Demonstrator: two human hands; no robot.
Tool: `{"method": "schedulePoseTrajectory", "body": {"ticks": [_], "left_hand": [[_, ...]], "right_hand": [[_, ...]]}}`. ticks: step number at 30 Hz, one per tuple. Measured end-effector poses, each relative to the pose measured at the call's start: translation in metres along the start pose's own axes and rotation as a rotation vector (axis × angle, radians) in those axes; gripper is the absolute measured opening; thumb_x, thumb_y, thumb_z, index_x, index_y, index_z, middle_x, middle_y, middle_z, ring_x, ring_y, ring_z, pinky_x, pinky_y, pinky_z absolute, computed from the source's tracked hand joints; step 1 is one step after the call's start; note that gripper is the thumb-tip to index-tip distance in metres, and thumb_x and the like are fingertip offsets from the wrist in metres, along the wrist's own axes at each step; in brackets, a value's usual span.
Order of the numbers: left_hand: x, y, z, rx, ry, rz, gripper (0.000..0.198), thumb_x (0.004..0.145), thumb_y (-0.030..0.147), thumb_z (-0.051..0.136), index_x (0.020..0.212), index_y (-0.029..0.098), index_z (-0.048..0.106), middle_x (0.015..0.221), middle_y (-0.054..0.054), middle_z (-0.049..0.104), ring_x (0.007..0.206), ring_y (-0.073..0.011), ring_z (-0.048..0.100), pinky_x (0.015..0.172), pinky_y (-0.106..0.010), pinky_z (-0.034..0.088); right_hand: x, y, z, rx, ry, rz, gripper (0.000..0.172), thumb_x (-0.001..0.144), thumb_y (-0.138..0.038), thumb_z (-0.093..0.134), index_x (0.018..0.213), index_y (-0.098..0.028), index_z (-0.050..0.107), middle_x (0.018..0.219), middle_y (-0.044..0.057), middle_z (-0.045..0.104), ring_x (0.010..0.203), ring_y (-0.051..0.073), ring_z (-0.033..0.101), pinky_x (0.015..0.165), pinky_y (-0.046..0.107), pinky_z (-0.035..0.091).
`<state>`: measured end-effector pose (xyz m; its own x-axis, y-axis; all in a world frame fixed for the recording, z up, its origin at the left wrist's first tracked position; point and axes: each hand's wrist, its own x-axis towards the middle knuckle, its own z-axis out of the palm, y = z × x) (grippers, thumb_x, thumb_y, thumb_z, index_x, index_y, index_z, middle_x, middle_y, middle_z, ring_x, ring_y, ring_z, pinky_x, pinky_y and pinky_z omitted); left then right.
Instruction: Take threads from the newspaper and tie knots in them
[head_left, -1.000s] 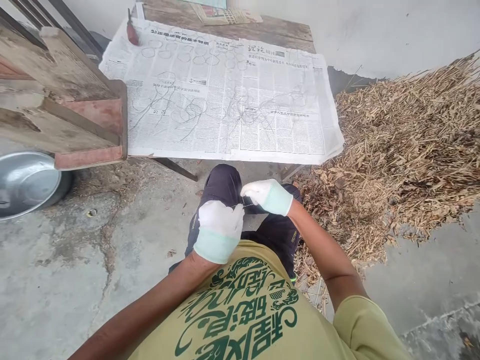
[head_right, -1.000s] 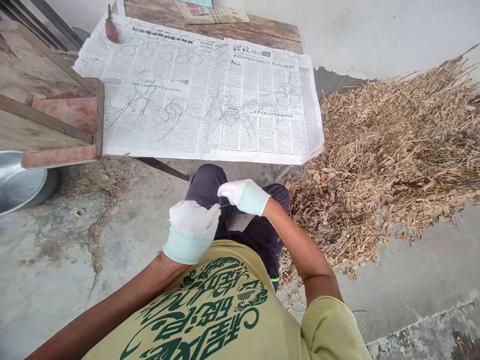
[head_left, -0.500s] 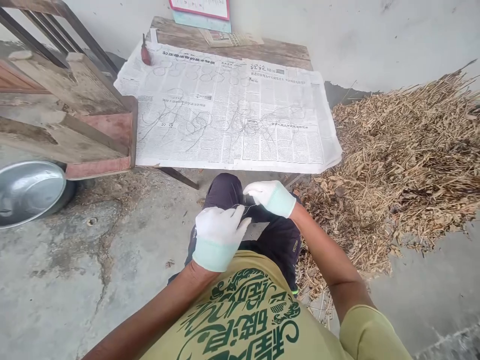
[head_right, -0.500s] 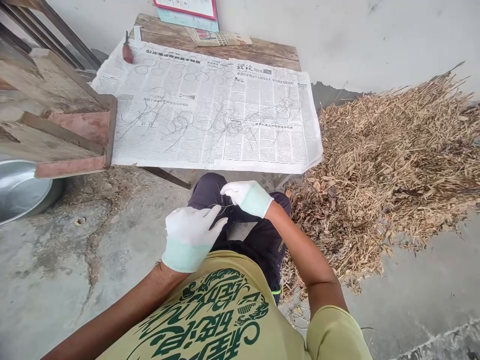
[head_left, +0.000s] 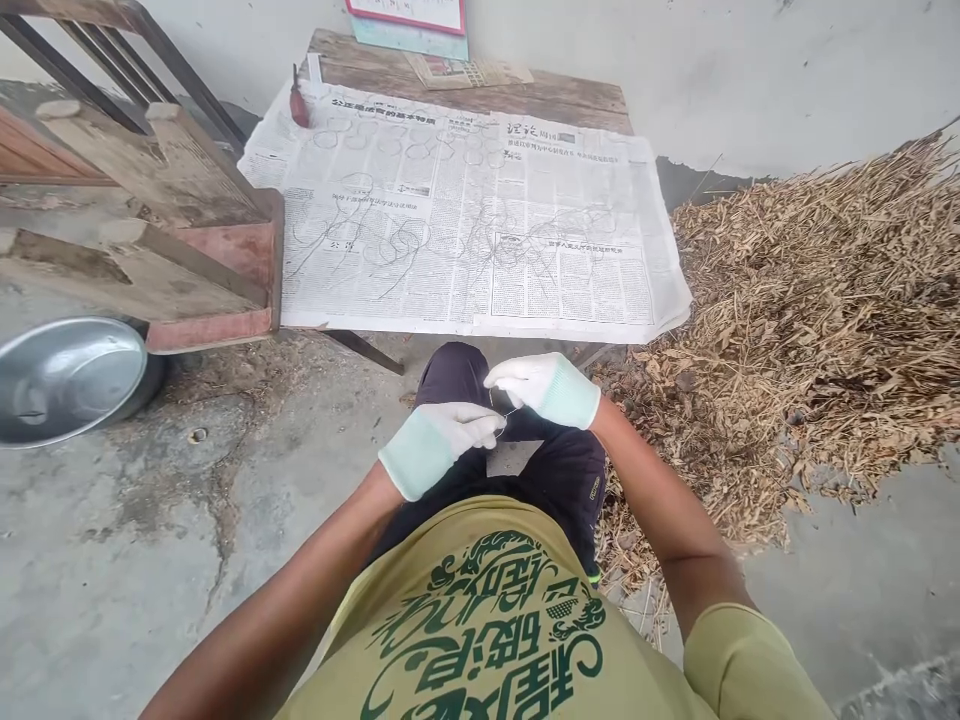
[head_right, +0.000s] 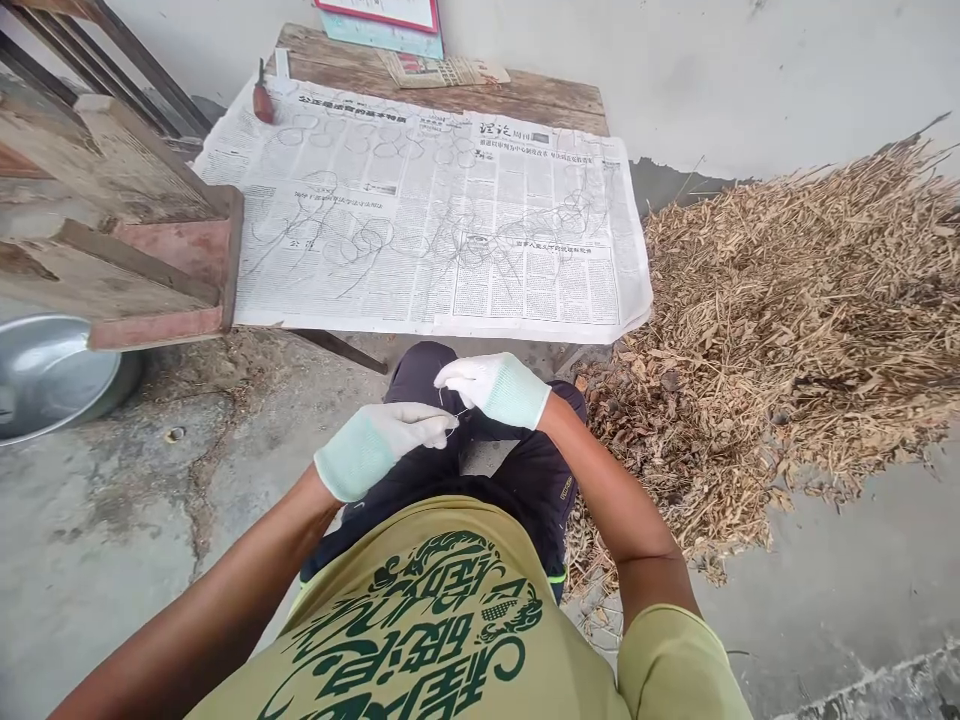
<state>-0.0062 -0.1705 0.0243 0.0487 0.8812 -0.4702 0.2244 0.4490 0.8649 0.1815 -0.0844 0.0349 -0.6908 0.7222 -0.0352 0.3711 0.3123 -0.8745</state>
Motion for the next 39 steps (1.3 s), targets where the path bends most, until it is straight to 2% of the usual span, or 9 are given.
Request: {"method": "schedulePoseTrajectory", "body": {"ticks": [2,4,7,13,20,27,32,35,39], "left_hand": [[-0.001,0.001,0.003,-0.069,0.038,-0.024,0.027,0.069,0.046,0.081,0.074,0.019,0.082,0.067,-0.007,0.077,0.069,-0.0229,0.071,0.074,-0.035,0.058],[-0.002,0.0,0.005,-0.122,0.108,-0.001,0.027,0.072,0.046,0.08,0.076,0.019,0.083,0.07,-0.007,0.078,0.072,-0.0227,0.071,0.079,-0.036,0.058],[-0.001,-0.004,0.005,-0.205,0.21,0.031,0.032,0.075,0.046,0.079,0.09,0.019,0.084,0.078,-0.007,0.08,0.078,-0.0226,0.072,0.084,-0.036,0.058],[0.003,-0.015,0.009,-0.345,0.237,0.122,0.034,0.077,0.048,0.08,0.094,0.018,0.083,0.1,-0.008,0.08,0.097,-0.0245,0.071,0.093,-0.036,0.054],[0.002,-0.022,0.012,-0.421,0.198,0.111,0.03,0.08,0.043,0.08,0.097,0.019,0.082,0.105,-0.007,0.08,0.103,-0.0237,0.069,0.097,-0.034,0.052],[0.009,-0.03,-0.001,-0.506,0.133,0.04,0.029,0.07,0.043,0.085,0.082,0.016,0.08,0.085,-0.006,0.077,0.078,-0.0174,0.065,0.081,-0.032,0.051],[0.009,-0.033,-0.003,-0.541,0.076,0.042,0.029,0.069,0.043,0.085,0.075,0.015,0.079,0.08,-0.006,0.074,0.077,-0.0165,0.062,0.079,-0.031,0.048],[0.009,-0.036,-0.003,-0.565,0.004,0.067,0.028,0.072,0.041,0.084,0.075,0.014,0.079,0.077,-0.005,0.072,0.076,-0.0165,0.061,0.08,-0.031,0.048],[0.008,-0.044,-0.005,-0.568,-0.049,0.128,0.026,0.071,0.04,0.086,0.068,0.015,0.077,0.073,-0.004,0.069,0.073,-0.0154,0.059,0.078,-0.03,0.047]], "right_hand": [[0.0,0.0,0.002,0.027,0.077,0.075,0.027,0.096,-0.027,0.055,0.114,-0.021,0.075,0.085,0.0,0.073,0.072,0.013,0.065,0.081,0.029,0.05],[-0.001,0.002,0.006,0.104,0.233,0.16,0.029,0.097,-0.032,0.056,0.118,-0.02,0.072,0.087,0.001,0.073,0.078,0.014,0.066,0.084,0.029,0.051],[-0.007,0.008,0.02,0.281,0.394,0.308,0.029,0.097,-0.04,0.055,0.106,-0.017,0.072,0.085,0.003,0.073,0.074,0.014,0.067,0.076,0.028,0.053],[-0.023,-0.001,0.054,0.56,0.216,0.438,0.022,0.088,-0.035,0.065,0.078,-0.016,0.068,0.069,0.003,0.07,0.059,0.012,0.061,0.061,0.024,0.05],[-0.024,-0.006,0.076,0.569,0.286,0.502,0.02,0.08,-0.035,0.07,0.071,-0.017,0.068,0.058,-0.001,0.064,0.051,0.011,0.056,0.056,0.024,0.045],[-0.03,-0.002,0.081,0.245,0.376,0.396,0.018,0.09,-0.028,0.057,0.075,-0.021,0.065,0.065,-0.002,0.067,0.065,0.014,0.062,0.07,0.025,0.048],[-0.029,0.004,0.087,0.06,0.394,0.328,0.019,0.095,-0.023,0.051,0.09,-0.023,0.069,0.082,0.0,0.074,0.08,0.016,0.069,0.084,0.027,0.051],[-0.028,0.008,0.094,0.022,0.45,0.269,0.027,0.095,-0.018,0.049,0.106,-0.024,0.072,0.091,0.0,0.076,0.079,0.015,0.07,0.086,0.026,0.053],[-0.03,0.011,0.096,-0.095,0.502,0.147,0.028,0.097,-0.016,0.048,0.107,-0.021,0.074,0.091,0.001,0.075,0.077,0.015,0.069,0.086,0.025,0.052]]}}
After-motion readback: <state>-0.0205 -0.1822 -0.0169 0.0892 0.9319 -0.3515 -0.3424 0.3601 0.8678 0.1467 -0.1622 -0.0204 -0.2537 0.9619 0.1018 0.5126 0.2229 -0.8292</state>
